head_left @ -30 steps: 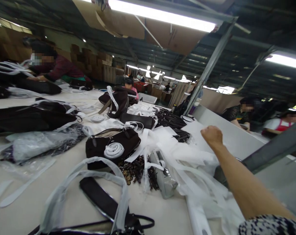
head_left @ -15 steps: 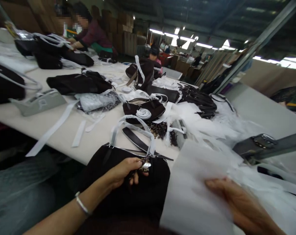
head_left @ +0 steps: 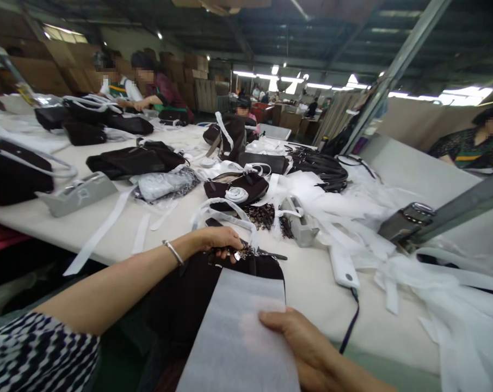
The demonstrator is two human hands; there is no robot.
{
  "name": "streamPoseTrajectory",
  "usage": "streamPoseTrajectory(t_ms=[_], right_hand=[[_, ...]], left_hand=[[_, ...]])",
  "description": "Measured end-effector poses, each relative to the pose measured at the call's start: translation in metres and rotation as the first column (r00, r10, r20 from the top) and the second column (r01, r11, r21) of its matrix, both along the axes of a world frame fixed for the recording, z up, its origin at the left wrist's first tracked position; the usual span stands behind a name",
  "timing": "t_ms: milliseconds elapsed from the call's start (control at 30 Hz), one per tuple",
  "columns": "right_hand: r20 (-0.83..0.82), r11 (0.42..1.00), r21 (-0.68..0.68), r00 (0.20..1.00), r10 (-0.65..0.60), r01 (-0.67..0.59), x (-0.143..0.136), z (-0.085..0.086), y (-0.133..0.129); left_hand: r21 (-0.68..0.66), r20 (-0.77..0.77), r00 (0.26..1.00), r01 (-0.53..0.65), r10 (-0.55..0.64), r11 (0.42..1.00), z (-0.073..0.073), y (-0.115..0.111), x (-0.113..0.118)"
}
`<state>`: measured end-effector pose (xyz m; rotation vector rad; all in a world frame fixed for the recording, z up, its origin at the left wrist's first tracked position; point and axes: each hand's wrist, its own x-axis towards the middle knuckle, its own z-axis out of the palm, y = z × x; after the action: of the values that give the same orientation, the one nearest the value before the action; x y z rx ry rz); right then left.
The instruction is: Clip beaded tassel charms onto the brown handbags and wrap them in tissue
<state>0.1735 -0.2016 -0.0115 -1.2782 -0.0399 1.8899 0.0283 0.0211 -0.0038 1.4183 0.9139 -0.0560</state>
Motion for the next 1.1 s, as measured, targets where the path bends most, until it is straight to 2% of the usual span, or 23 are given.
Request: streamPoseTrajectory(t_ms=[67, 133, 200, 267, 400, 500, 567, 633, 700, 733, 767, 833, 867, 933, 1033, 1100], right_hand=[[-0.079, 0.999, 0.044, 0.997, 0.013, -0.009, -0.004, 0.001, 0.007], [-0.215, 0.994, 0.093, 0.974, 0.072, -0.053, -0.004, 0.003, 0.022], [-0.288, 0.984, 0.159, 0.949, 0.129, -0.085, -0.003, 0.001, 0.041], [-0.246, 0.971, 0.219, 0.958, 0.149, -0.095, -0.004, -0.005, 0.058], [-0.094, 0.972, 0.224, 0.992, 0.088, -0.065, -0.014, -0.018, 0.066], [-0.067, 0.974, 0.22, 0.997, -0.042, 0.055, -0.02, -0.025, 0.063], [-0.045, 0.962, 0.217, 0.986, -0.159, 0.165, -0.022, -0.029, 0.064], [-0.08, 0.946, 0.217, 0.97, -0.23, 0.242, -0.023, -0.033, 0.068], [-0.181, 0.938, 0.229, 0.959, -0.22, 0.258, -0.022, -0.035, 0.072], [-0.236, 0.938, 0.234, 0.951, -0.202, 0.257, -0.021, -0.035, 0.074], [-0.28, 0.939, 0.228, 0.941, -0.188, 0.256, -0.02, -0.035, 0.075], [-0.321, 0.948, 0.177, 0.926, -0.199, 0.265, -0.018, -0.034, 0.078], [-0.325, 0.953, 0.137, 0.921, -0.214, 0.27, -0.017, -0.034, 0.08], [-0.307, 0.962, 0.06, 0.922, -0.237, 0.267, -0.016, -0.036, 0.083], [-0.238, 0.961, 0.008, 0.934, -0.267, 0.277, -0.018, -0.043, 0.089], [-0.175, 0.952, 0.01, 0.938, -0.299, 0.305, -0.019, -0.049, 0.092]], left_hand=[[0.002, -0.001, 1.0, 0.017, -0.017, 1.0, 0.007, -0.003, 0.005], [-0.034, 0.027, 1.0, 0.001, 0.0, 0.999, 0.008, -0.01, 0.008], [-0.086, 0.055, 0.998, -0.037, 0.042, 0.996, 0.002, -0.019, 0.008], [-0.122, 0.063, 0.994, -0.079, 0.087, 0.989, -0.006, -0.028, 0.006], [-0.145, 0.066, 0.981, -0.17, 0.181, 0.975, -0.017, -0.037, 0.0], [-0.162, 0.079, 0.969, -0.218, 0.233, 0.963, -0.016, -0.041, -0.001], [-0.16, 0.08, 0.971, -0.209, 0.224, 0.965, -0.013, -0.045, 0.002], [-0.084, 0.072, 0.984, -0.158, 0.164, 0.984, -0.01, -0.052, 0.004], [0.11, -0.002, 0.994, -0.106, 0.107, 0.988, -0.009, -0.061, 0.004], [0.249, -0.054, 0.994, -0.075, 0.091, 0.966, -0.01, -0.067, 0.003], [0.403, -0.112, 0.99, -0.038, 0.091, 0.914, -0.012, -0.073, 0.002], [0.658, -0.221, 0.969, 0.066, 0.109, 0.75, -0.019, -0.086, -0.001], [0.734, -0.267, 0.957, 0.126, 0.113, 0.668, -0.023, -0.093, -0.001], [0.796, -0.365, 0.921, 0.232, 0.137, 0.559, -0.032, -0.107, -0.001], [0.801, -0.482, 0.863, 0.361, 0.155, 0.478, -0.039, -0.13, 0.0], [0.805, -0.515, 0.847, 0.426, 0.13, 0.412, -0.038, -0.142, -0.004]])
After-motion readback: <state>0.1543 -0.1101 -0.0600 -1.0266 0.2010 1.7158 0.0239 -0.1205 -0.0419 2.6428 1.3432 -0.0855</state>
